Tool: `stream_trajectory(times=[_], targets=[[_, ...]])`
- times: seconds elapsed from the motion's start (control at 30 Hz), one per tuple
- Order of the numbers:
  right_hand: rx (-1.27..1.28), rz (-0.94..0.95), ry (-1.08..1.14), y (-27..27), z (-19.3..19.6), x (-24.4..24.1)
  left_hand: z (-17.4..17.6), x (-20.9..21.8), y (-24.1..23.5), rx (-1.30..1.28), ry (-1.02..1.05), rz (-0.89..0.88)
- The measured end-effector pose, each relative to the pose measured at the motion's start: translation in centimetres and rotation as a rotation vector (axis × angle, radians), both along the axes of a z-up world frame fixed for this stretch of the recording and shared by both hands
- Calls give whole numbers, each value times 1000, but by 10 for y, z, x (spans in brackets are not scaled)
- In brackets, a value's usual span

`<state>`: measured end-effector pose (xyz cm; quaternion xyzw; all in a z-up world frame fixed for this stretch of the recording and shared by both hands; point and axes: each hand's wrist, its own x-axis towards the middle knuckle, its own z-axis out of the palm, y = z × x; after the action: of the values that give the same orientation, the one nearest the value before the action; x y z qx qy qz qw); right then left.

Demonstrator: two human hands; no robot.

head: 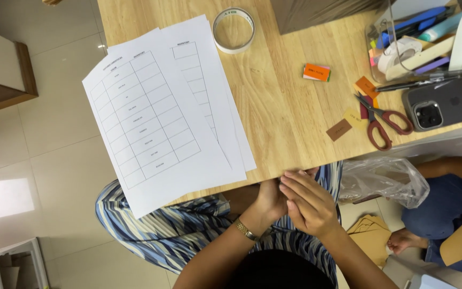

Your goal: Organizing and attaching colored cardstock samples to a printed reference chart using adhesive.

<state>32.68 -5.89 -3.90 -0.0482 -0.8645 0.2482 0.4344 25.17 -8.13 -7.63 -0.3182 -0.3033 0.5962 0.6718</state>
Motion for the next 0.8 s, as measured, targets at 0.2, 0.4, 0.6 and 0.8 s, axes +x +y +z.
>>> stream_trajectory(times=[0.2, 0.4, 0.6, 0.8], targets=[[11, -10, 0, 27, -9, 7, -16, -11, -12, -525, 527, 5], [-34, 61, -19, 11, -31, 29, 11, 9, -23, -713, 801, 25], [-99, -73, -115, 45, -68, 63, -80, 26, -69, -785, 966, -44], [-41, -78, -435, 47, -93, 46, -93, 0, -139, -790, 901, -37]])
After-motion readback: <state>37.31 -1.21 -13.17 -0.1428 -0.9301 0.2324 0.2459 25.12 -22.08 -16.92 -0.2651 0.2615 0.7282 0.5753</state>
